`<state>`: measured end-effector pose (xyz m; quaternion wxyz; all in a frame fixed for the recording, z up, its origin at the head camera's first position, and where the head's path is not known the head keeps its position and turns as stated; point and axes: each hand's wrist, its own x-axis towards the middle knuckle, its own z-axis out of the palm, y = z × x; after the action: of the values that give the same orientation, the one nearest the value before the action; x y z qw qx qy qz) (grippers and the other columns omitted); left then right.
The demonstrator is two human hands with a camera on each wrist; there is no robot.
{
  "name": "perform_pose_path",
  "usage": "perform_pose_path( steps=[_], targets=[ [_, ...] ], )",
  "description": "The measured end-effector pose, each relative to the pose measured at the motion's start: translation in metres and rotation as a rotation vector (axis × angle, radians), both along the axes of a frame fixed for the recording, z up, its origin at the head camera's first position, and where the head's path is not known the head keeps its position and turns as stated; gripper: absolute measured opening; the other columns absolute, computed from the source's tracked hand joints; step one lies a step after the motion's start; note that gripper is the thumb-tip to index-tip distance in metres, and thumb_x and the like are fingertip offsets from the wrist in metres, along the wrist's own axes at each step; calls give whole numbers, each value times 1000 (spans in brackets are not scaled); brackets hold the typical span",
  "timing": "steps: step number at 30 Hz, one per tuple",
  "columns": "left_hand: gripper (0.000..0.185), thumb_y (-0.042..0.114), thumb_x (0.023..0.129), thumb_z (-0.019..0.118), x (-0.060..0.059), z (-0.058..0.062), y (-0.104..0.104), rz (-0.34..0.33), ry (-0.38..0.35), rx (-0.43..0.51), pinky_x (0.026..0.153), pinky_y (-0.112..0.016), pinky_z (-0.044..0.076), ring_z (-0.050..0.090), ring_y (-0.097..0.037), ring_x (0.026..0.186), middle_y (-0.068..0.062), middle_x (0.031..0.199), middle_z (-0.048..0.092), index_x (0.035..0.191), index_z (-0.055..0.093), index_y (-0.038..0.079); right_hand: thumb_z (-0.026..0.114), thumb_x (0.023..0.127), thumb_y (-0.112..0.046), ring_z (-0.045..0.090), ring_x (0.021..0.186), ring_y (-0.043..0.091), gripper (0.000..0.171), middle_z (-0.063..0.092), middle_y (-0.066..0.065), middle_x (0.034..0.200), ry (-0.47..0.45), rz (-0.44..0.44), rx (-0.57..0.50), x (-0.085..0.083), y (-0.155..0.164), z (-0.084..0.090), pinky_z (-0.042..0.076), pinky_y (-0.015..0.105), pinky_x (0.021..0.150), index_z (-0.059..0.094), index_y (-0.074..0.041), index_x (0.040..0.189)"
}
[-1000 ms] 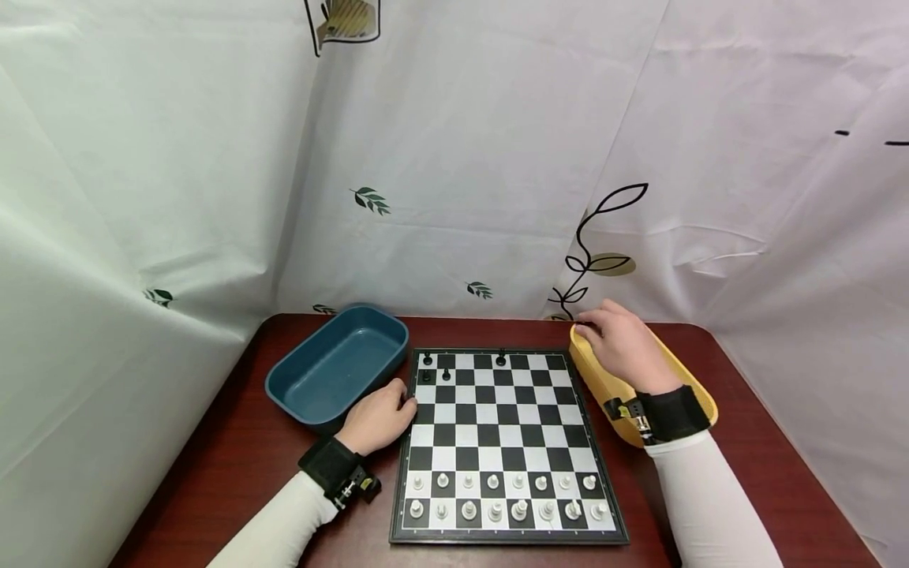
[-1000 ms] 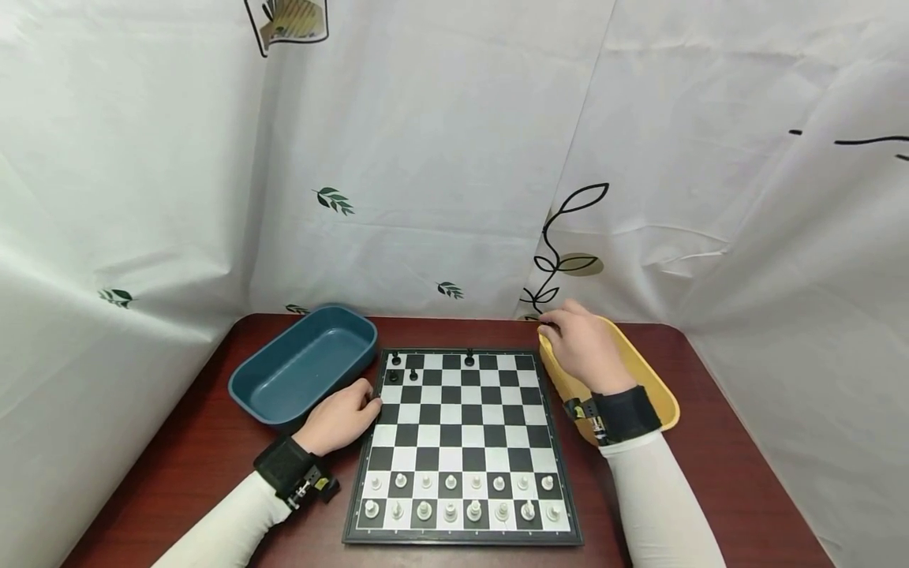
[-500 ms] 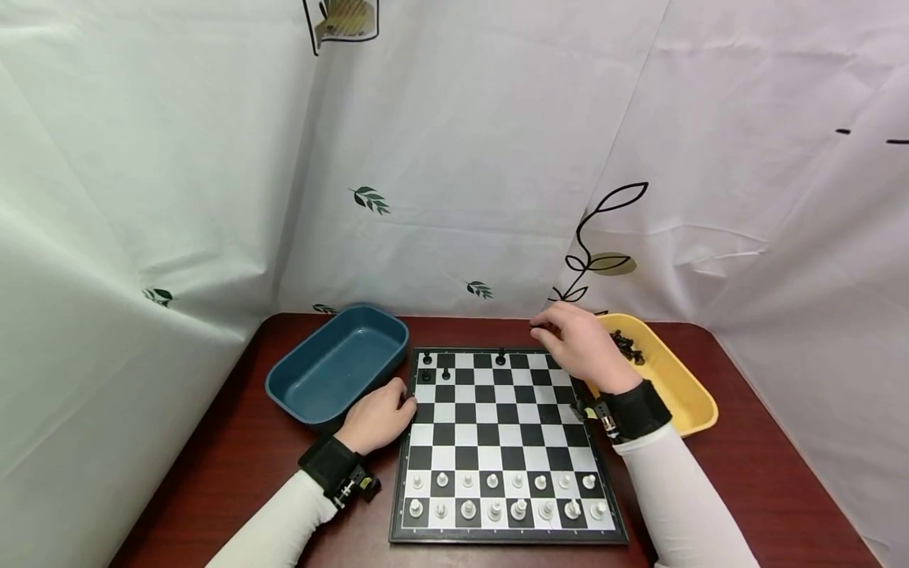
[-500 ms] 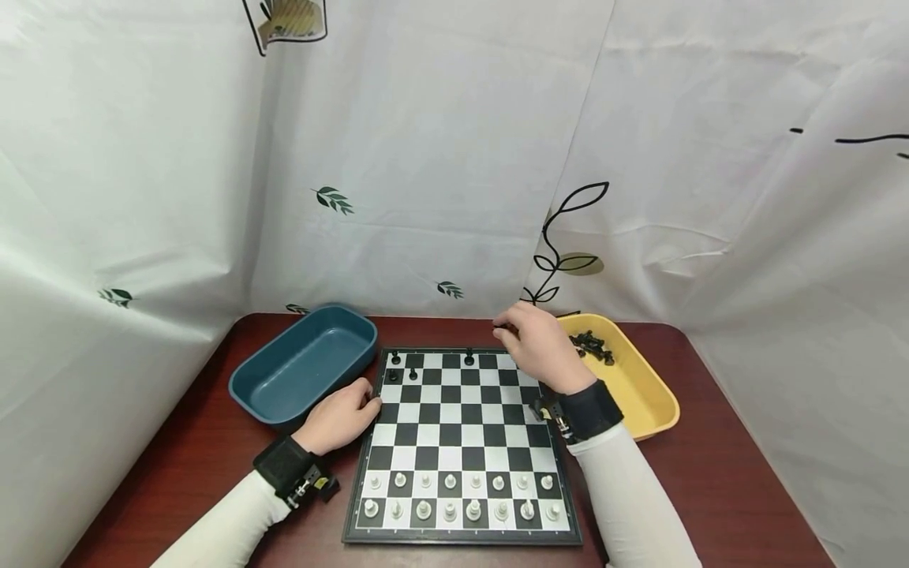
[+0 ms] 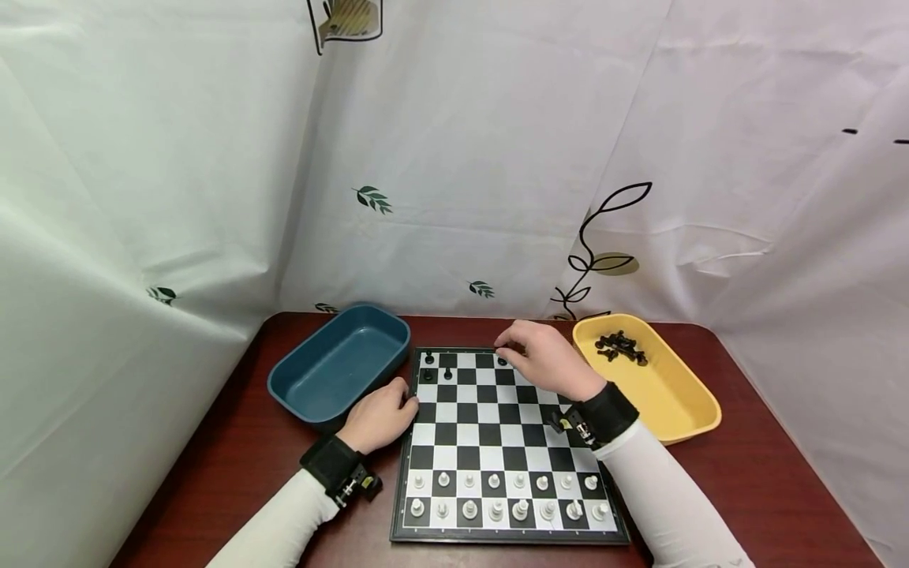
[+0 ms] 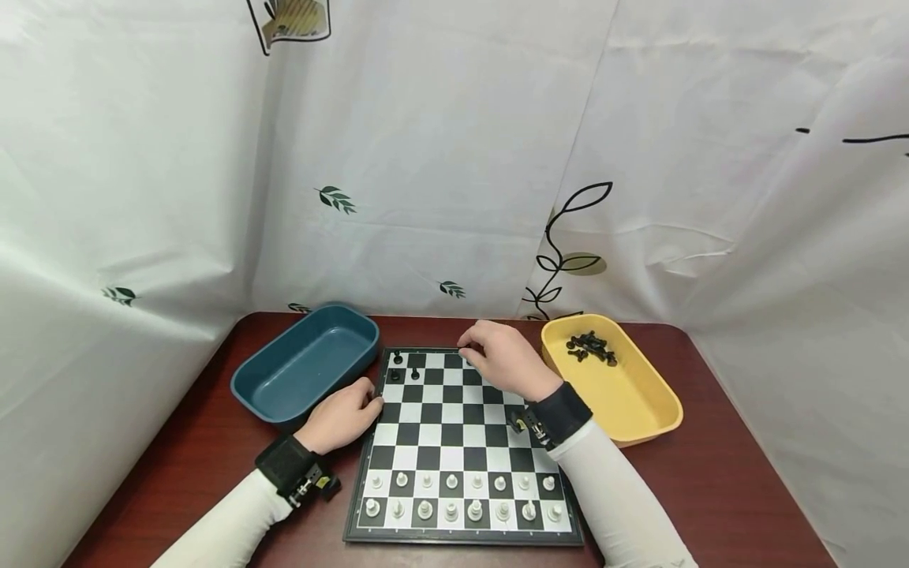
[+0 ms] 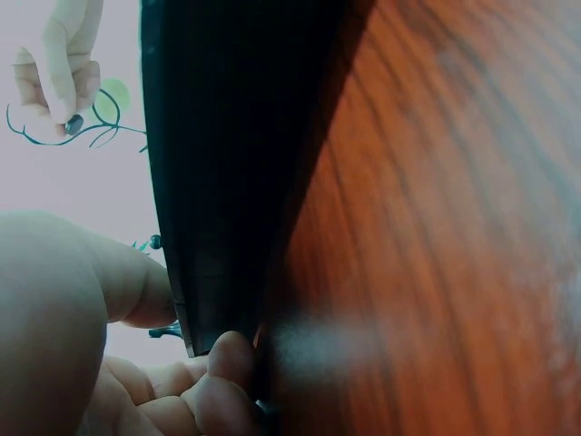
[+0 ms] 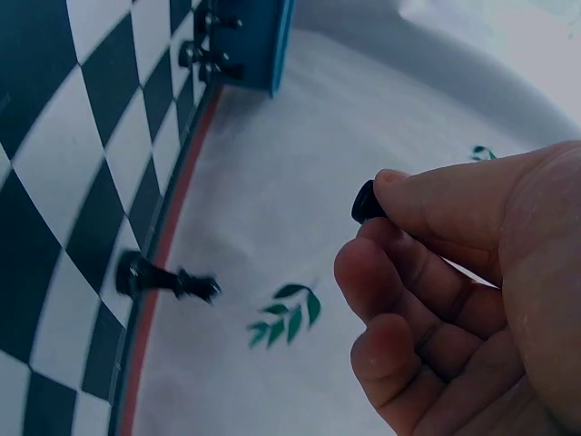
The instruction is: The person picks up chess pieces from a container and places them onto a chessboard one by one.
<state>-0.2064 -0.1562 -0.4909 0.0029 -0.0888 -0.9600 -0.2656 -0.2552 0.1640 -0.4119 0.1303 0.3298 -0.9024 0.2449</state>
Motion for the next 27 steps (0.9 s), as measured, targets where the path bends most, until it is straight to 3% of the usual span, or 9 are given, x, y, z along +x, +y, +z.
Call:
perform_pose_path(
  steps=[8,15,27],
  targets=[
    [17,28,107,64,0,-2,0,-1,-6,9,61,-38,43,52,-17,63,0,73,53,94,59,18,76,105,-10,67,94,15,15,75,2,112,-68,52,39,0,-10,-10,57,40,84,81,-8,119],
    [17,29,106,63,0,-2,-1,-5,7,6,60,-38,42,52,-17,63,0,74,53,94,59,17,72,108,-9,66,94,11,17,73,0,109,-102,101,88,1,-17,-17,57,37,85,81,-9,122],
    [18,30,108,63,0,-2,-2,-6,-5,-4,61,-39,44,53,-17,64,0,75,54,95,59,18,75,105,-7,70,98,14,18,74,1,110,-84,178,208,-3,-32,-26,59,37,89,82,-9,121]
  ],
)
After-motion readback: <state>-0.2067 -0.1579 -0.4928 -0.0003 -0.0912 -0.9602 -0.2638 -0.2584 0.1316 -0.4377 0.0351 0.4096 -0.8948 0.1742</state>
